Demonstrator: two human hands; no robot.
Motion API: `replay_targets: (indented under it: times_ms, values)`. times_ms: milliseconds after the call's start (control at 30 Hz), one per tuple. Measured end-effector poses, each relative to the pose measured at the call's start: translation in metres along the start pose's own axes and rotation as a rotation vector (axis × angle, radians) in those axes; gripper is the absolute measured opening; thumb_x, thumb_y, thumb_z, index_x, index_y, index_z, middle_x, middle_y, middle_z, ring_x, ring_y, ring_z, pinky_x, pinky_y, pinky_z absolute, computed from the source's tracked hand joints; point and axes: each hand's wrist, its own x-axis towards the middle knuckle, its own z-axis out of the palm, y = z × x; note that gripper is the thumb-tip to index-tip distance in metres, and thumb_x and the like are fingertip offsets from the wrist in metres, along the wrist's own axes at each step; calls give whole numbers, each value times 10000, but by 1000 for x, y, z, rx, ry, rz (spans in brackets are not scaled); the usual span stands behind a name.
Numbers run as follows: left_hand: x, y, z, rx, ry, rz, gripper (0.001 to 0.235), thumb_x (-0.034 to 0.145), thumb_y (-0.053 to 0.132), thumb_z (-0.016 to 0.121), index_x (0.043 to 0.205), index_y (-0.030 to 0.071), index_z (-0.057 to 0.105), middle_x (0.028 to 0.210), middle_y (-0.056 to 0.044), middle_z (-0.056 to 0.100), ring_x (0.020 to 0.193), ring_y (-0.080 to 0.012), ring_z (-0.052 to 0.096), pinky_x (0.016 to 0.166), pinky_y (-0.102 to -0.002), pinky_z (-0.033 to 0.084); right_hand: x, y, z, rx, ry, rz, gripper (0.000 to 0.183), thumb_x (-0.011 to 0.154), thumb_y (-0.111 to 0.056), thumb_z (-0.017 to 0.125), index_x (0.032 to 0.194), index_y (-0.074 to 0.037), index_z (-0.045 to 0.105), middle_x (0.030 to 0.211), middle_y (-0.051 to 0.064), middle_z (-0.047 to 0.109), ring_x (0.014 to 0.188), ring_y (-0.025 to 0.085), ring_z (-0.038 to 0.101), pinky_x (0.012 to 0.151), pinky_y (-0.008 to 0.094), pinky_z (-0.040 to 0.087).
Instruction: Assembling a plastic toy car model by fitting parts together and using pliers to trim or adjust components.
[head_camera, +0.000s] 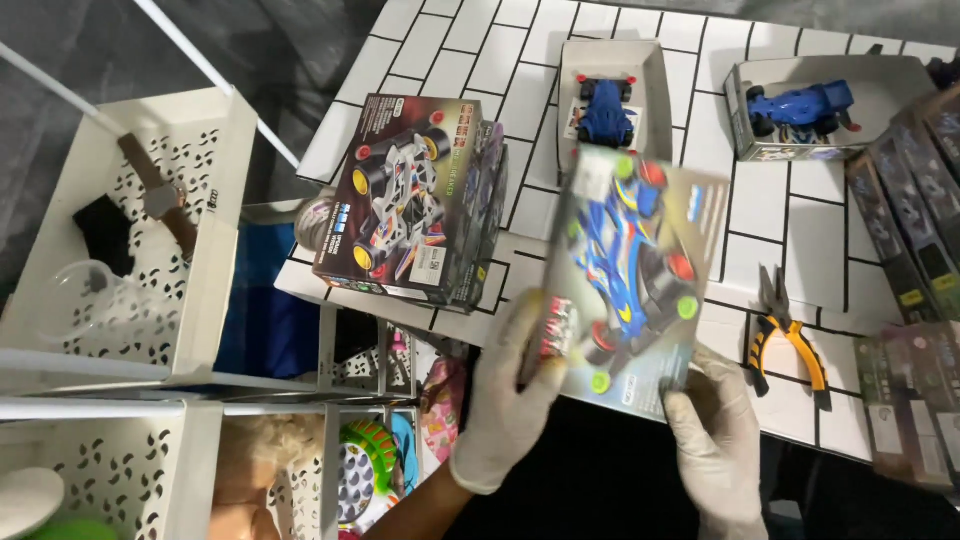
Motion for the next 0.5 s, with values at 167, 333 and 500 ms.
replay_targets:
  times_ms: [167,333,500]
  values:
    - [41,34,-58,-256,296,-158,445,985,162,573,1417,63,537,1495,-116,523,1394,-275,517,1167,-454,436,57,-77,29,-311,-259,-149,526,950,-424,533,1331,-68,606,1417,123,626,1241,244,607,1035,391,518]
    - [66,15,-131,166,438,-37,459,1031,288,592,1450,105,557,1394,-143,555,1339,-263,520,1193,-465,352,155,-45,48,-747,-227,-303,487,837,-185,794,1312,-134,702,1178,147,678,1222,409,586,1037,507,486]
    - [78,-42,-171,517,503,115,300,1011,64,618,1293,-14,684,1266,-225,655,1255,-383,598,1109,-458,422,290,121,29,-1286,-196,-374,612,895,-263,767,1484,-205,610,1368,79,667,1399,356,499,1095,462,502]
